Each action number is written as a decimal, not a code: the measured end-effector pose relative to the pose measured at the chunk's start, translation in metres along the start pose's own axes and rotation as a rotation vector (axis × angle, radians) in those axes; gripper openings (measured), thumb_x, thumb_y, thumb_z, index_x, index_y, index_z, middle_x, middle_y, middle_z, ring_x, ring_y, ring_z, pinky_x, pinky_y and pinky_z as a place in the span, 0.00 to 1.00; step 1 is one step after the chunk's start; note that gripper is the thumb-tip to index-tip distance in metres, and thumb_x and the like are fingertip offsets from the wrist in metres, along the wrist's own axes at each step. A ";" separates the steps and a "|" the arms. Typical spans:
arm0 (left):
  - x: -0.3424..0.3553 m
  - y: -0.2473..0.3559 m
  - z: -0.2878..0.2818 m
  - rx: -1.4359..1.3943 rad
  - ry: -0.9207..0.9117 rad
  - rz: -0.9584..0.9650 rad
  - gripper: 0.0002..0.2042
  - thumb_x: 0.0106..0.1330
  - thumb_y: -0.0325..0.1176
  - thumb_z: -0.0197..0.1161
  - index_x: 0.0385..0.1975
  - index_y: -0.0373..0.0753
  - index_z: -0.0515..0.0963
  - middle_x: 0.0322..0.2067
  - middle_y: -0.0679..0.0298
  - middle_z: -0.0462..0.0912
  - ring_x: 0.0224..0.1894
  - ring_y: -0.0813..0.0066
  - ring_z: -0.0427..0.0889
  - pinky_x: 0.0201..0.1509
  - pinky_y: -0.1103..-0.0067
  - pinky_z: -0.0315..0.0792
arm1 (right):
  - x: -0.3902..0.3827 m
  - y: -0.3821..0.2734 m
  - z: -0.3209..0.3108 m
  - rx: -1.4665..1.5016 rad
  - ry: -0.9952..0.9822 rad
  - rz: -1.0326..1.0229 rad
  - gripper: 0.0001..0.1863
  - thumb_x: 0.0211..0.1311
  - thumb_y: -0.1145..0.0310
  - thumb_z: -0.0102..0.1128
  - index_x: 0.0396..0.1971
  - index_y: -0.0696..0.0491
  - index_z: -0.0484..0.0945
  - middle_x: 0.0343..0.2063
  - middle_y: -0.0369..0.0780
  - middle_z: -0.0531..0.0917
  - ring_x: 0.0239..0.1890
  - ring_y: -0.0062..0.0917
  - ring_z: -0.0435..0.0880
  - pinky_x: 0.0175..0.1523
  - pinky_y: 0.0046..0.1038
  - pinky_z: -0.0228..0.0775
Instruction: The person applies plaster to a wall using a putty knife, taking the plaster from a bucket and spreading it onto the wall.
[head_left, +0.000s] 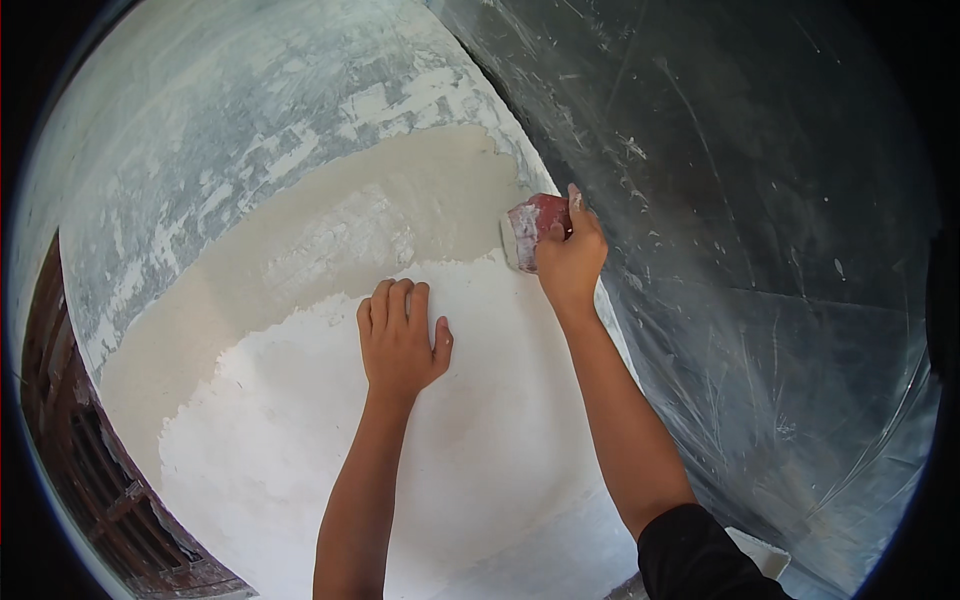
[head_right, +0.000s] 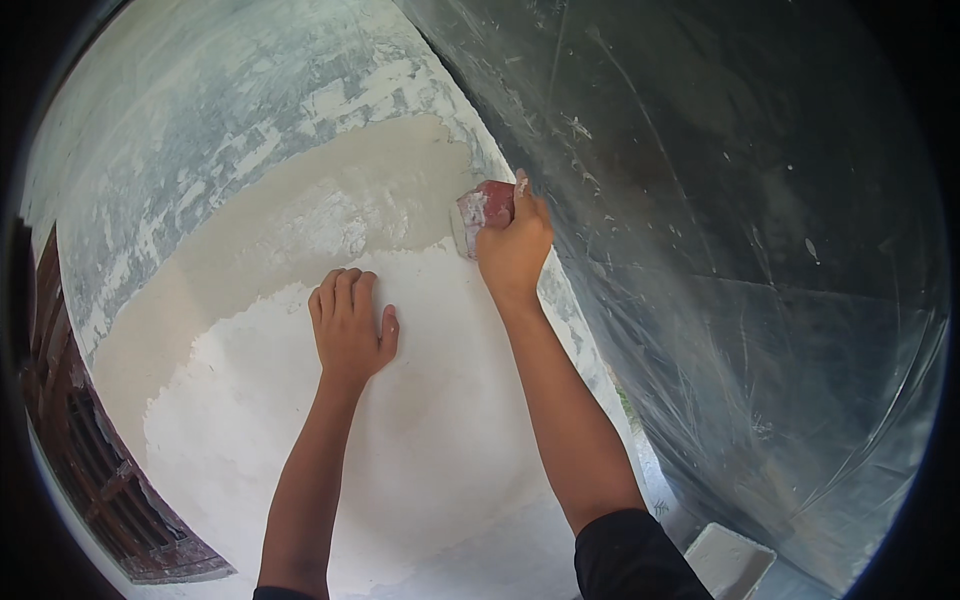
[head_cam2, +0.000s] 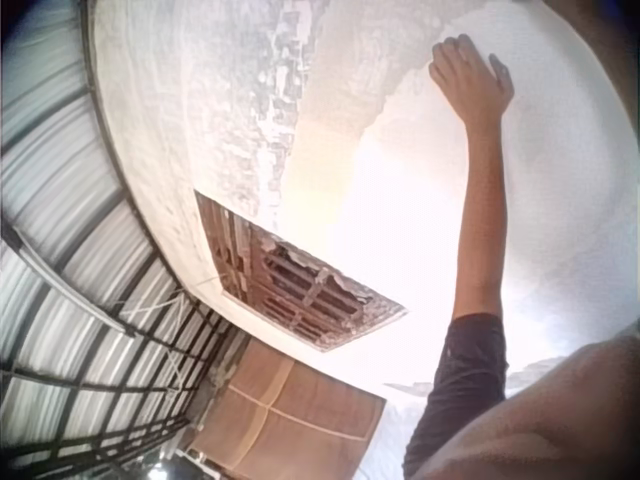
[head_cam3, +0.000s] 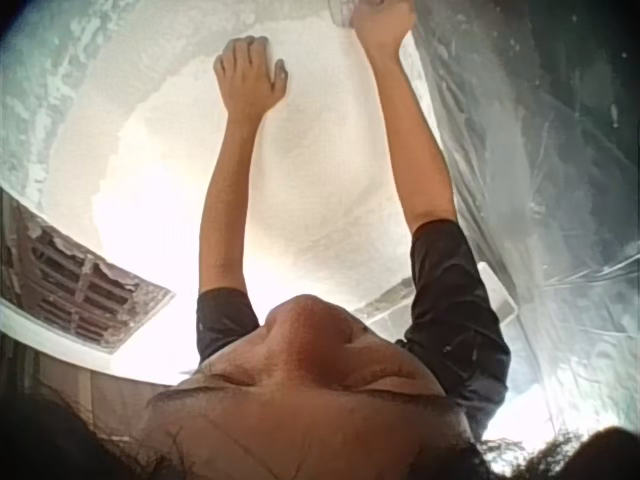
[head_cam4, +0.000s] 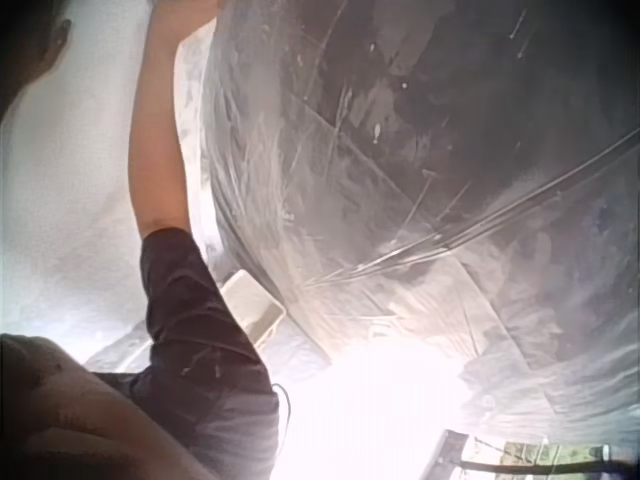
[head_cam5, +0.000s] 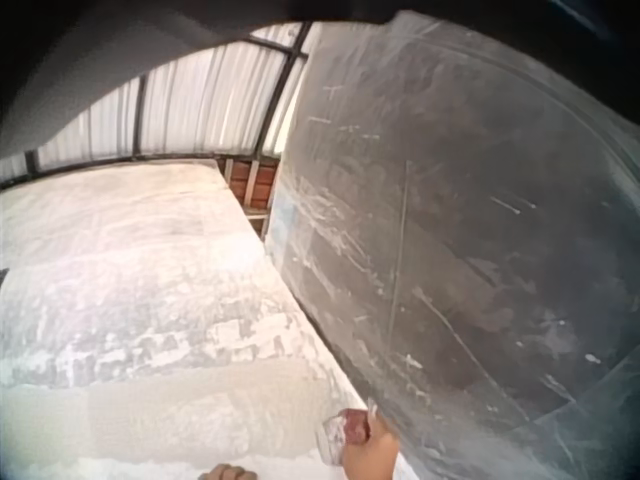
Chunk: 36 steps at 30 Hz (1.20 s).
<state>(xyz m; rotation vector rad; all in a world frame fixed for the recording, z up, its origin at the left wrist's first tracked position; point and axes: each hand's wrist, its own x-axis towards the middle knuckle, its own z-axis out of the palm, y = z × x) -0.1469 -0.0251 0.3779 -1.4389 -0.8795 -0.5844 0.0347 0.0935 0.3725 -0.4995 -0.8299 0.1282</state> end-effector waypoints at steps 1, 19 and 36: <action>0.000 0.000 0.000 0.002 0.000 -0.004 0.21 0.54 0.37 0.58 0.47 0.34 0.72 0.48 0.53 0.73 0.56 0.53 0.67 0.59 0.61 0.58 | -0.005 -0.009 0.006 0.093 -0.051 -0.057 0.28 0.51 0.83 0.50 0.57 0.63 0.71 0.35 0.54 0.79 0.39 0.44 0.81 0.47 0.36 0.72; 0.004 0.004 0.007 -0.038 0.026 0.038 0.20 0.54 0.35 0.57 0.47 0.34 0.71 0.47 0.54 0.73 0.55 0.54 0.68 0.58 0.62 0.59 | 0.000 0.009 0.017 -0.086 -0.154 0.019 0.31 0.49 0.83 0.51 0.59 0.64 0.69 0.33 0.53 0.79 0.38 0.45 0.81 0.45 0.38 0.73; 0.001 0.000 0.000 -0.024 0.006 0.021 0.20 0.55 0.36 0.57 0.47 0.35 0.71 0.47 0.54 0.73 0.55 0.53 0.68 0.58 0.62 0.59 | 0.003 0.026 -0.015 -0.066 0.064 0.011 0.30 0.48 0.85 0.51 0.57 0.64 0.71 0.34 0.52 0.80 0.35 0.43 0.82 0.43 0.36 0.74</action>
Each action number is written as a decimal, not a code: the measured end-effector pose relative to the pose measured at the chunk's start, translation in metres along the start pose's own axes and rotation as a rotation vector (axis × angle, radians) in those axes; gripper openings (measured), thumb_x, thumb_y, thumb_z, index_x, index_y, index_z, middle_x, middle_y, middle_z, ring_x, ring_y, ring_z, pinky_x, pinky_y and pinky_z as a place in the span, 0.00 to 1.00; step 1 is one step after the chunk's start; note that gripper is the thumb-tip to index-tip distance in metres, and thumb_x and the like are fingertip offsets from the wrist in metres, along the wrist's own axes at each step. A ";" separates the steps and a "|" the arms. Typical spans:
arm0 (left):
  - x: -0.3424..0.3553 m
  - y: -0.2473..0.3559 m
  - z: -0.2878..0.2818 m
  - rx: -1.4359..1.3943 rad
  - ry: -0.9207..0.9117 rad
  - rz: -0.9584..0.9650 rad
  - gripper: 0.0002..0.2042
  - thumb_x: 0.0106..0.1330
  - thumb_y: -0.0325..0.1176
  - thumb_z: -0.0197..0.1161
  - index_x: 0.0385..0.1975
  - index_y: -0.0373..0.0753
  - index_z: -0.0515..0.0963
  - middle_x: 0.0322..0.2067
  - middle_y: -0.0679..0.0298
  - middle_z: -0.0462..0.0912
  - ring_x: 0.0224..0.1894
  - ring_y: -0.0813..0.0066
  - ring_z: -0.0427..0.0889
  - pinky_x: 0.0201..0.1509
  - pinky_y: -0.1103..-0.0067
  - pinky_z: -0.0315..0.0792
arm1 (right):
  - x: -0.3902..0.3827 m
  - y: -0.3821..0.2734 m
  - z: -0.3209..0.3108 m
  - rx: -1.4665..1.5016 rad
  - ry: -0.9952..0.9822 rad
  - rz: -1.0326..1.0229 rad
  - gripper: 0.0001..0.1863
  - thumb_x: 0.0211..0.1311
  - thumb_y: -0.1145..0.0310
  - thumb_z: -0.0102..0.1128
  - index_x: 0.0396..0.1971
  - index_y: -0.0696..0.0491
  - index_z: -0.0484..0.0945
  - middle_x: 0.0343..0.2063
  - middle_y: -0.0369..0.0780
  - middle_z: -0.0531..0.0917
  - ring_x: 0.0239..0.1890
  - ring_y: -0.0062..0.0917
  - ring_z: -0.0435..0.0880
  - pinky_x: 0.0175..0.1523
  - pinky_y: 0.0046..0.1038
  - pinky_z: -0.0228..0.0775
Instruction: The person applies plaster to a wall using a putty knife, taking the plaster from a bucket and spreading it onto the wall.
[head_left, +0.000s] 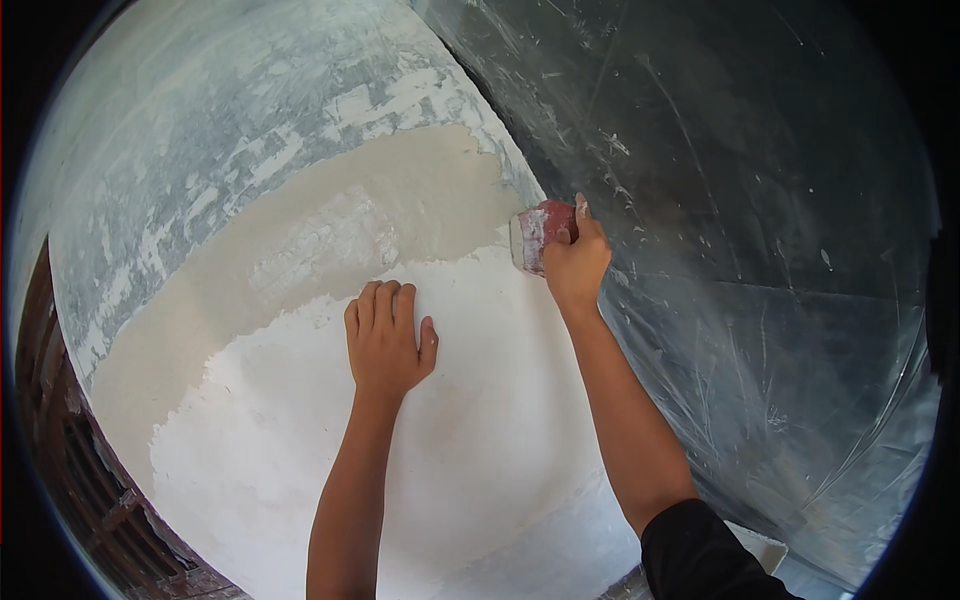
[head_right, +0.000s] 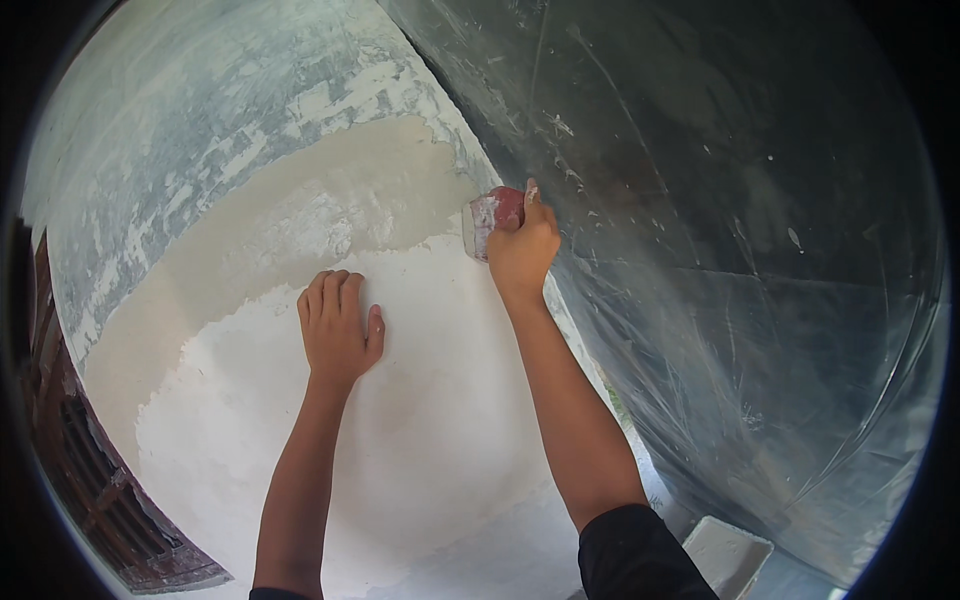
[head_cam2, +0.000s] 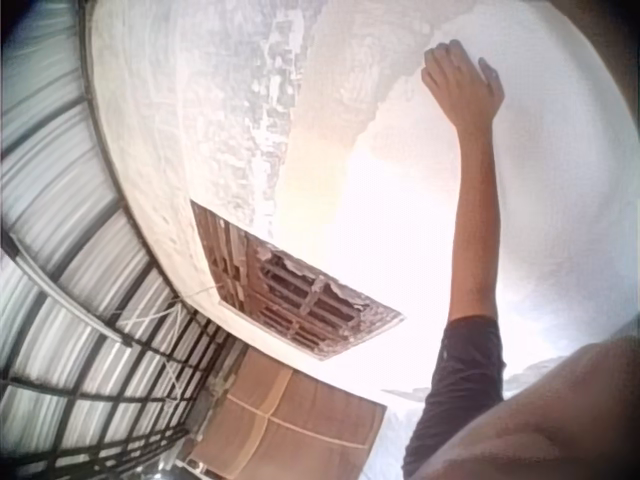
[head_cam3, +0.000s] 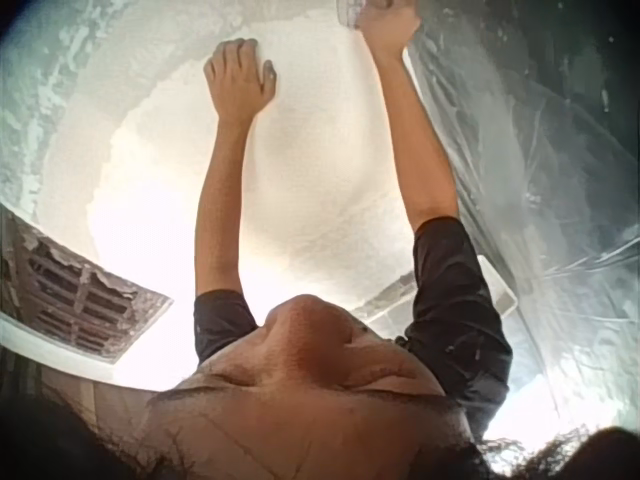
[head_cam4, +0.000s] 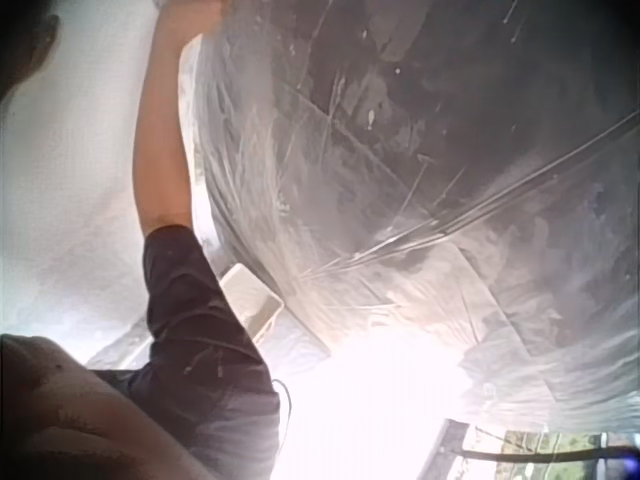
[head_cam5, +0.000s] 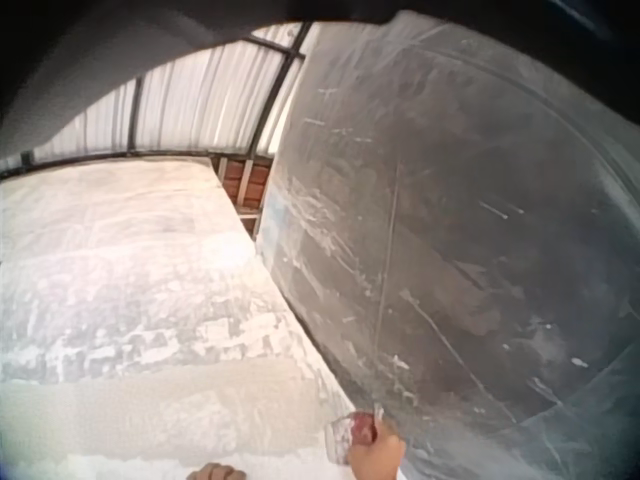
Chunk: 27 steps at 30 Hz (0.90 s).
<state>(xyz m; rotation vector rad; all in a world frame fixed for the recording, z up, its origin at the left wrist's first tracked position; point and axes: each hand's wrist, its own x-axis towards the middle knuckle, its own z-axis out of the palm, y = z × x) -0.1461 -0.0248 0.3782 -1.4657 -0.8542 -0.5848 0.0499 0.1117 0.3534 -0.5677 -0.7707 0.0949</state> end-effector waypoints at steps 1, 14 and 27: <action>-0.001 0.000 0.002 -0.001 0.000 -0.003 0.20 0.55 0.36 0.57 0.47 0.35 0.71 0.47 0.54 0.73 0.55 0.53 0.68 0.58 0.62 0.59 | -0.005 -0.009 -0.001 0.067 -0.062 -0.027 0.30 0.48 0.85 0.51 0.57 0.63 0.71 0.34 0.52 0.79 0.35 0.42 0.81 0.43 0.36 0.73; 0.002 0.001 0.003 0.024 0.031 0.011 0.19 0.55 0.37 0.57 0.46 0.35 0.72 0.45 0.56 0.74 0.53 0.56 0.69 0.55 0.65 0.61 | -0.019 -0.025 -0.006 0.116 -0.113 -0.007 0.30 0.48 0.84 0.53 0.57 0.60 0.73 0.32 0.51 0.79 0.35 0.42 0.81 0.43 0.35 0.73; 0.003 0.002 0.004 0.036 0.035 0.017 0.19 0.54 0.37 0.57 0.44 0.35 0.73 0.44 0.56 0.74 0.52 0.56 0.70 0.54 0.65 0.62 | -0.010 -0.043 0.016 0.167 -0.149 -0.051 0.30 0.49 0.84 0.53 0.58 0.63 0.71 0.35 0.52 0.79 0.36 0.42 0.81 0.42 0.36 0.73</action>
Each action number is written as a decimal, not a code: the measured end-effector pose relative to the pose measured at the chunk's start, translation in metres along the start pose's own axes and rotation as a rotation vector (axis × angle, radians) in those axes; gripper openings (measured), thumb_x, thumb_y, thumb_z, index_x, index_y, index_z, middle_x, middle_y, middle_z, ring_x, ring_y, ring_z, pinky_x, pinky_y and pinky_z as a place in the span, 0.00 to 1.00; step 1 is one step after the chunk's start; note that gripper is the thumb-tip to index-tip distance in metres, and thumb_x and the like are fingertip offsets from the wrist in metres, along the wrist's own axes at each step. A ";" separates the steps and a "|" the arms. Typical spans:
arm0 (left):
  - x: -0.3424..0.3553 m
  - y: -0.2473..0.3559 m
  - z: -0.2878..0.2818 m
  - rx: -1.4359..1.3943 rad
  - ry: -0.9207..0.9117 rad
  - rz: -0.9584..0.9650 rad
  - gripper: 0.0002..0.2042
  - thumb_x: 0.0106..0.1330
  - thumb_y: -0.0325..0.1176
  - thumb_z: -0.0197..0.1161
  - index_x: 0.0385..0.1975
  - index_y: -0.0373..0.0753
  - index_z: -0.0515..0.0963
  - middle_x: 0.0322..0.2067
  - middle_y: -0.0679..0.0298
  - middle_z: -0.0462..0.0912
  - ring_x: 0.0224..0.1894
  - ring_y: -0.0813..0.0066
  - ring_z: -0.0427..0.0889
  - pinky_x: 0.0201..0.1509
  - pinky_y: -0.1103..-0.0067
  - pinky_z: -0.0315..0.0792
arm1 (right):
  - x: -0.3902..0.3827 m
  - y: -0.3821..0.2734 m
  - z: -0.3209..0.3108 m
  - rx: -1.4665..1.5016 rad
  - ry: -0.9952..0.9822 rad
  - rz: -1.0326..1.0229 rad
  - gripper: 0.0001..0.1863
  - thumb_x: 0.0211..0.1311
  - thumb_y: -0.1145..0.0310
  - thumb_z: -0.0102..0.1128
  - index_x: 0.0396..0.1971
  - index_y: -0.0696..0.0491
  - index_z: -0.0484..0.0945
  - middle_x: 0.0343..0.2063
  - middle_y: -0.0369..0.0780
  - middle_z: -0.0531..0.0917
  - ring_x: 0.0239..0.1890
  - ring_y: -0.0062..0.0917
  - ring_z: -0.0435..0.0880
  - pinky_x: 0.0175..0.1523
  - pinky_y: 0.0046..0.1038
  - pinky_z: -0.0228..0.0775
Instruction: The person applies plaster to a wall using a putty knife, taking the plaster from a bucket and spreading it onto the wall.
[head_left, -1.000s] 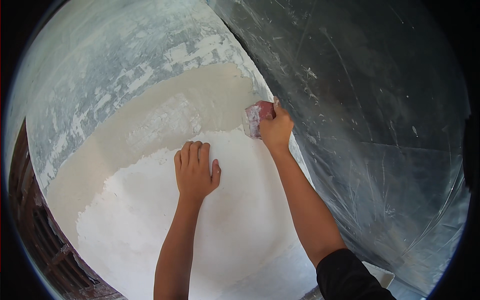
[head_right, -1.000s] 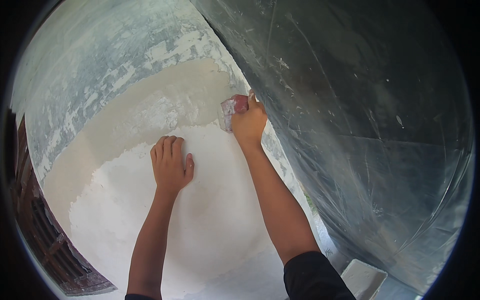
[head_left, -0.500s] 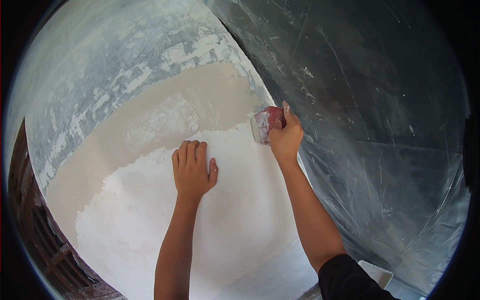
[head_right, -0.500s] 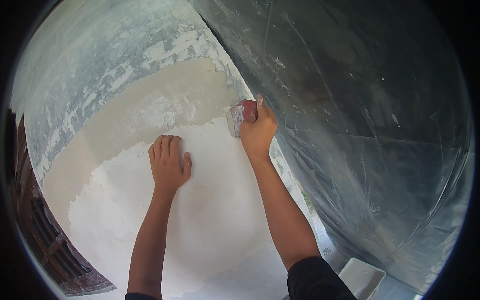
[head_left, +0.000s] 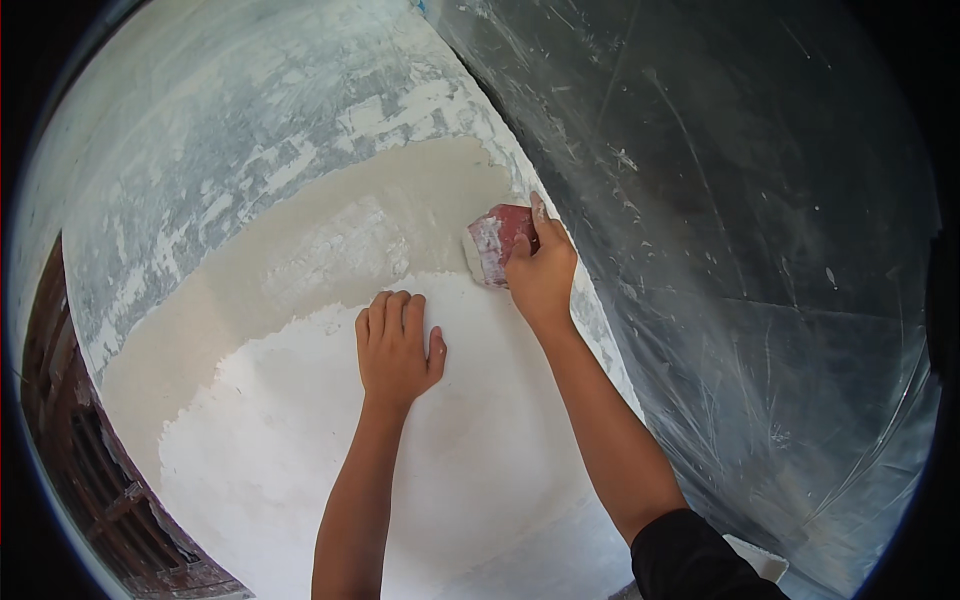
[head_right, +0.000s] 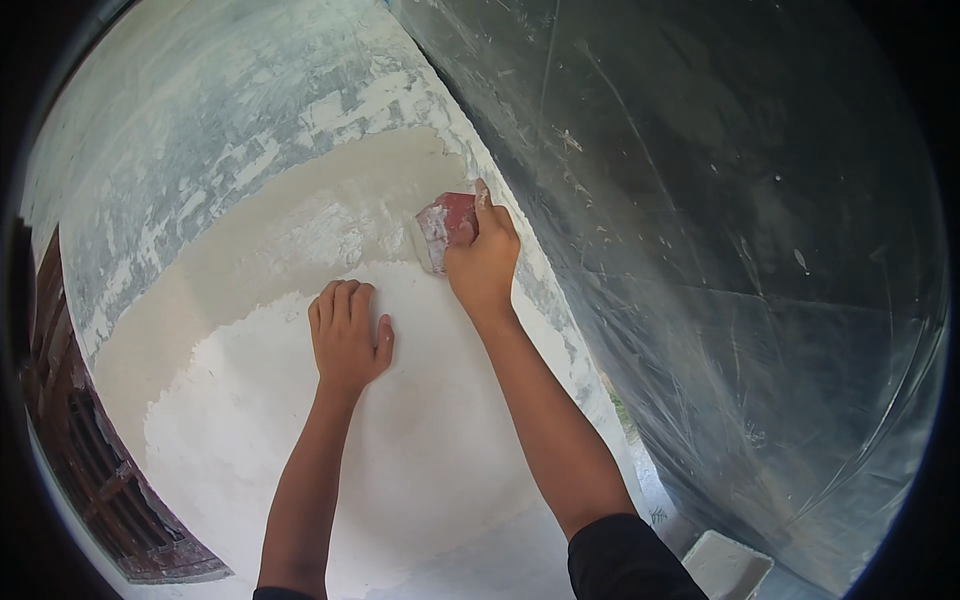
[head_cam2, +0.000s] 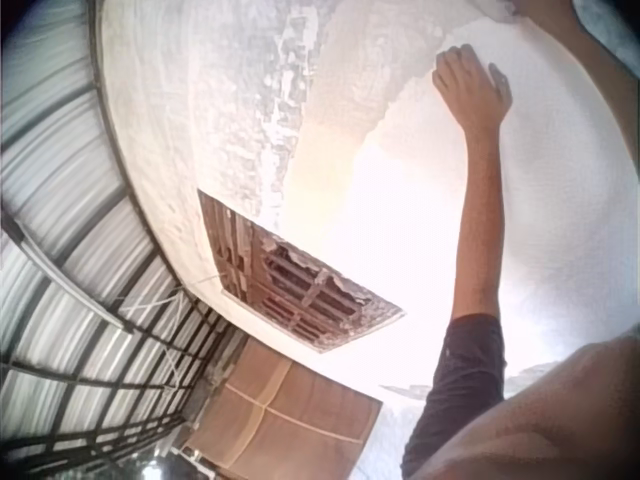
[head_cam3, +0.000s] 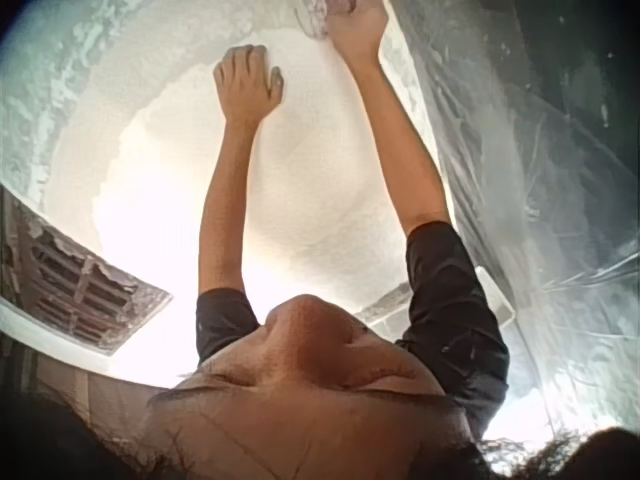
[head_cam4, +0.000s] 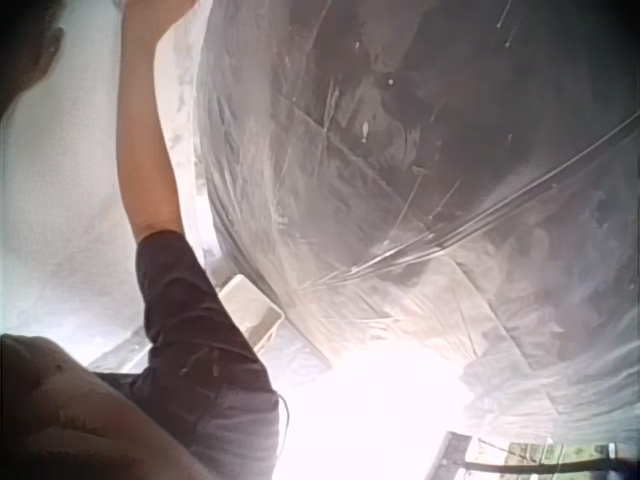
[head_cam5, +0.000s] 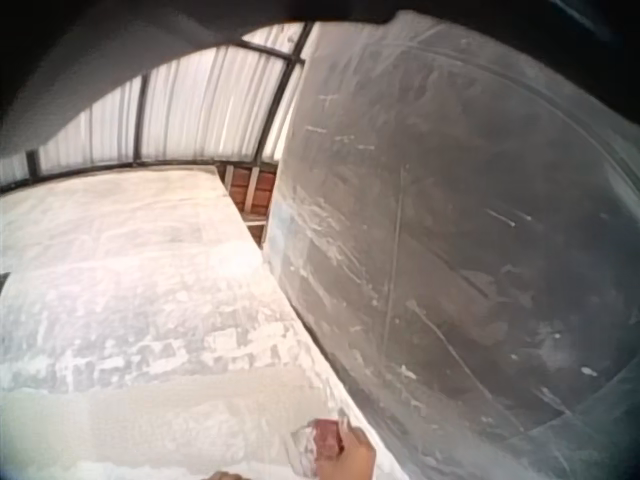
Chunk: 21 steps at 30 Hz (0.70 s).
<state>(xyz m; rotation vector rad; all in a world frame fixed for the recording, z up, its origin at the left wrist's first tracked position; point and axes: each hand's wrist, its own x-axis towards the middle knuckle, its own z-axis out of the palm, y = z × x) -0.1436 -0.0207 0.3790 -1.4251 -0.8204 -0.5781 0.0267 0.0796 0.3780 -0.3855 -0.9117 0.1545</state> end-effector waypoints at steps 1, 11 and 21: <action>0.001 0.001 0.000 -0.020 -0.021 -0.003 0.19 0.54 0.36 0.57 0.45 0.35 0.72 0.45 0.55 0.74 0.53 0.55 0.69 0.55 0.64 0.61 | -0.001 -0.008 0.003 0.059 -0.132 0.024 0.30 0.49 0.84 0.53 0.58 0.64 0.70 0.35 0.52 0.78 0.36 0.43 0.81 0.43 0.36 0.73; 0.000 0.000 -0.002 -0.010 0.001 0.025 0.20 0.55 0.37 0.56 0.46 0.33 0.72 0.44 0.55 0.75 0.52 0.55 0.70 0.54 0.65 0.62 | 0.009 0.012 -0.011 -0.093 0.201 0.049 0.31 0.48 0.83 0.51 0.59 0.64 0.69 0.36 0.53 0.78 0.40 0.43 0.79 0.47 0.36 0.71; 0.001 0.001 -0.002 -0.008 -0.018 0.023 0.20 0.55 0.37 0.56 0.46 0.34 0.72 0.45 0.55 0.74 0.53 0.55 0.70 0.55 0.65 0.61 | 0.010 0.038 -0.016 -0.126 0.175 0.080 0.31 0.48 0.83 0.53 0.58 0.65 0.69 0.35 0.51 0.78 0.37 0.43 0.80 0.45 0.36 0.73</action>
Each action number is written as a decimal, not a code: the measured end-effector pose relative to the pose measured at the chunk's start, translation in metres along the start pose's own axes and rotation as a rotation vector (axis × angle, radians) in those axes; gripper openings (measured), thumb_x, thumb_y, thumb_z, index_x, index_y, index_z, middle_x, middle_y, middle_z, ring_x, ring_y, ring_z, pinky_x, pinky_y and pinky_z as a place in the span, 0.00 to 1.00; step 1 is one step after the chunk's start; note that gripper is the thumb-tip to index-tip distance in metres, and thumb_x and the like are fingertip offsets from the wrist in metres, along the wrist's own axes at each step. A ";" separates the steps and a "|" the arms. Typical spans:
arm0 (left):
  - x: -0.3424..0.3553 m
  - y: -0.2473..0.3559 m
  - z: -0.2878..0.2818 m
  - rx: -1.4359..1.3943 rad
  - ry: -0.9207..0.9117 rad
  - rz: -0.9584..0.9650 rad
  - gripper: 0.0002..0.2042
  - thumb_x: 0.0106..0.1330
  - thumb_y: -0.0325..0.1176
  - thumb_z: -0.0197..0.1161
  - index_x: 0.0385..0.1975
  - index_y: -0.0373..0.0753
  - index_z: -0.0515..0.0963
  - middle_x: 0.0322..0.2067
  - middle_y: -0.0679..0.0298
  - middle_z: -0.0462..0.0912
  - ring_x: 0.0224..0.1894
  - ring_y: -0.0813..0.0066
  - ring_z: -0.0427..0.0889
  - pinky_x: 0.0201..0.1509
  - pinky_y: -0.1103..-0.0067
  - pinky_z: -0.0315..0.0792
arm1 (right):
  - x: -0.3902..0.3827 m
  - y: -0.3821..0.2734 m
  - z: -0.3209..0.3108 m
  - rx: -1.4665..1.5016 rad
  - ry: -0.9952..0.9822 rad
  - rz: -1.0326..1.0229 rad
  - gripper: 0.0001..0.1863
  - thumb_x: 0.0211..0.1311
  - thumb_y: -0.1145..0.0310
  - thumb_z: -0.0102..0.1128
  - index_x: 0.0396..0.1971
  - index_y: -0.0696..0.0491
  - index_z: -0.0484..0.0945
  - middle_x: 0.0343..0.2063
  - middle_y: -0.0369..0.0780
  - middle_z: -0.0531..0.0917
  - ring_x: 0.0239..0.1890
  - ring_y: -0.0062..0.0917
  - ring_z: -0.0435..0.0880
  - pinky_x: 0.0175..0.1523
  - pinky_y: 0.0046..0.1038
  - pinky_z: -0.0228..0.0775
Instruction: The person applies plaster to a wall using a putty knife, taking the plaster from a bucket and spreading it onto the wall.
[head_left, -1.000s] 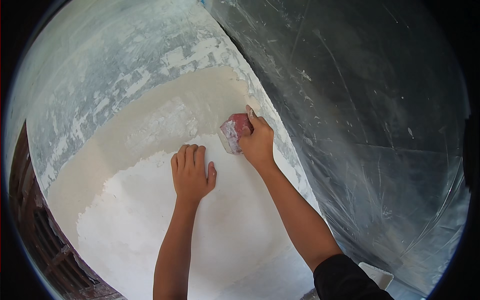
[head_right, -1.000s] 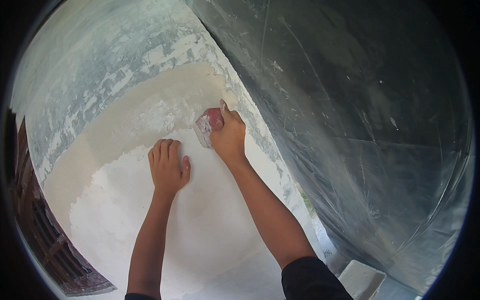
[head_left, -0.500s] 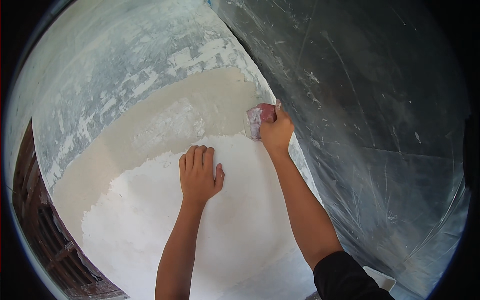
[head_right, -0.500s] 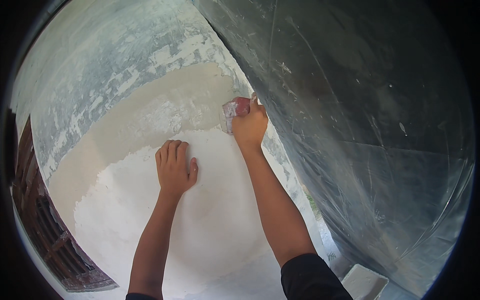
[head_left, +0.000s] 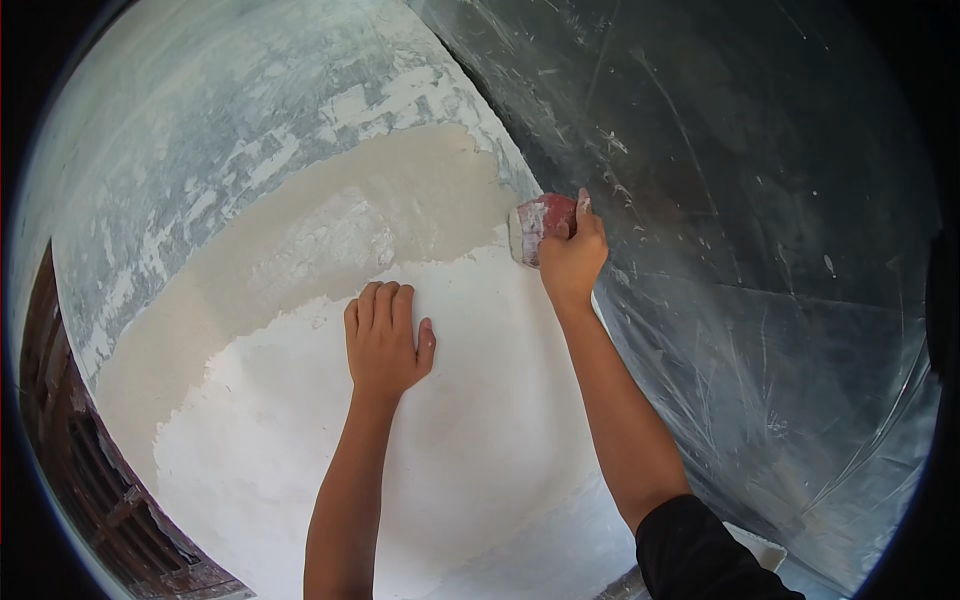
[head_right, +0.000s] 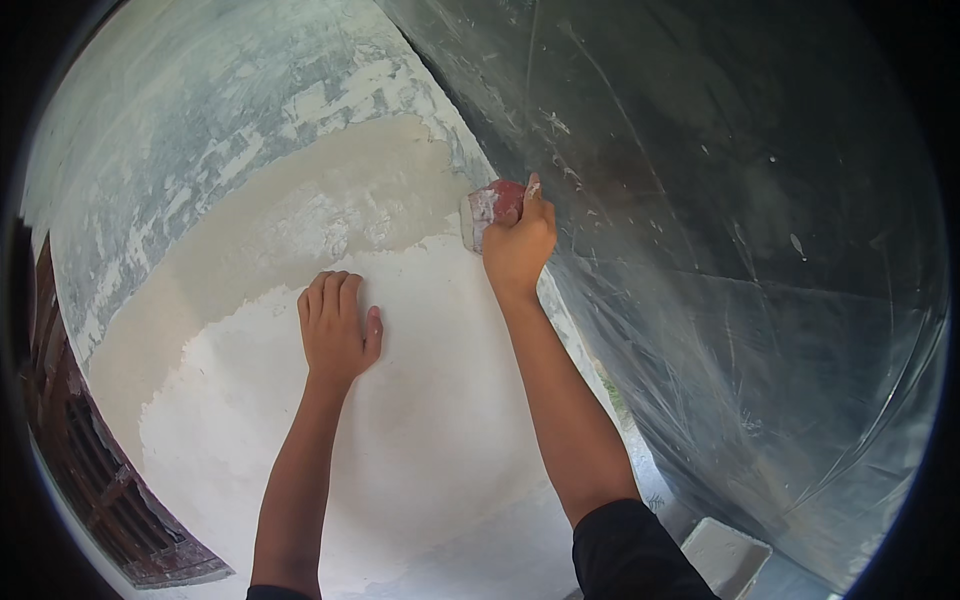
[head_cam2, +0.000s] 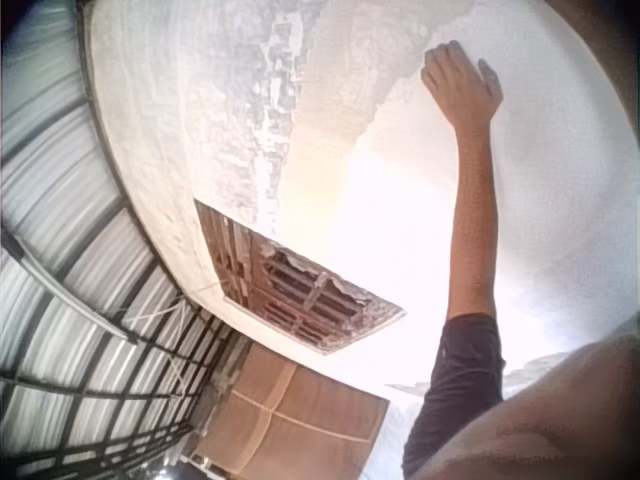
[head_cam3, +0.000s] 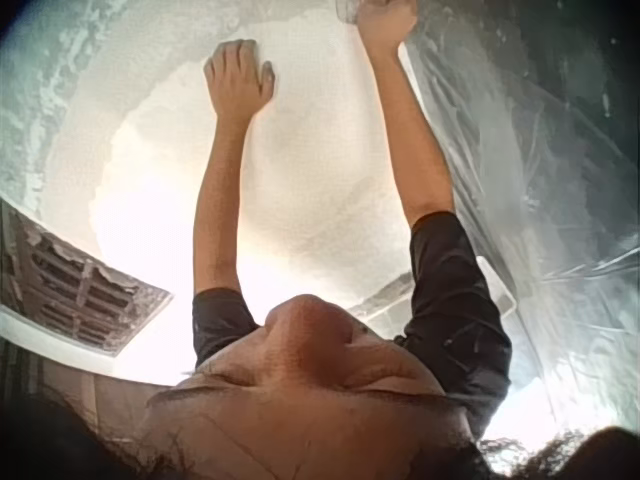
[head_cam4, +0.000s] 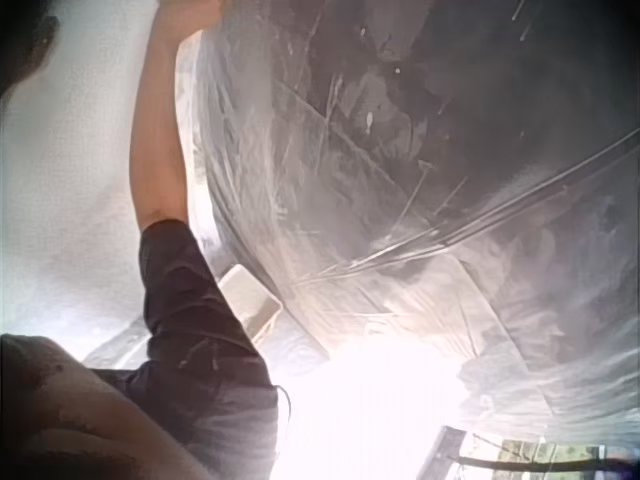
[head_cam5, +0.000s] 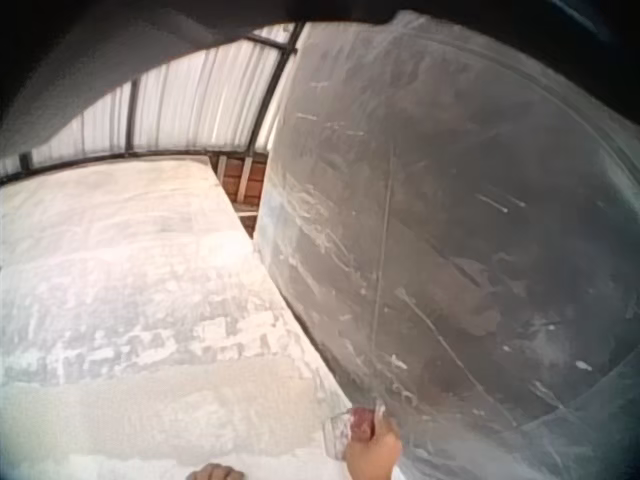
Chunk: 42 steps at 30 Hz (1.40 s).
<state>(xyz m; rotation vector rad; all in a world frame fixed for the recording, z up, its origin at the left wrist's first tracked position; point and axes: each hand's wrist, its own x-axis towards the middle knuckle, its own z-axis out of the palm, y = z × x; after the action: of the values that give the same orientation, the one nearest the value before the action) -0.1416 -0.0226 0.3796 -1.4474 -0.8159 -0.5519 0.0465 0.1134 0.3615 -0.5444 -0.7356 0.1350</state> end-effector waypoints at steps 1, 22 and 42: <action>-0.001 -0.002 -0.001 0.007 0.001 0.002 0.19 0.55 0.37 0.56 0.46 0.34 0.72 0.45 0.55 0.74 0.53 0.55 0.70 0.55 0.65 0.61 | -0.005 -0.007 0.000 0.059 -0.008 -0.061 0.30 0.48 0.84 0.53 0.58 0.66 0.70 0.35 0.51 0.78 0.37 0.43 0.80 0.44 0.36 0.73; 0.002 0.003 0.003 -0.043 -0.005 0.004 0.20 0.54 0.35 0.57 0.46 0.34 0.71 0.45 0.55 0.74 0.53 0.55 0.70 0.56 0.64 0.61 | -0.008 0.022 0.001 -0.045 0.022 0.147 0.30 0.51 0.83 0.53 0.59 0.61 0.71 0.37 0.51 0.78 0.40 0.42 0.80 0.47 0.37 0.71; -0.051 0.096 0.025 -0.458 -0.077 0.104 0.12 0.51 0.27 0.59 0.37 0.38 0.74 0.35 0.60 0.75 0.45 0.62 0.73 0.48 0.67 0.65 | -0.079 0.042 -0.143 -0.183 -0.277 0.347 0.27 0.57 0.78 0.55 0.60 0.61 0.69 0.45 0.52 0.81 0.47 0.39 0.81 0.55 0.31 0.70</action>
<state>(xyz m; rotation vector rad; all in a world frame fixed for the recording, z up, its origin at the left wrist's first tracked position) -0.1037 0.0026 0.2778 -1.9294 -0.6950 -0.6334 0.0869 0.0643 0.2051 -0.8368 -0.9233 0.4765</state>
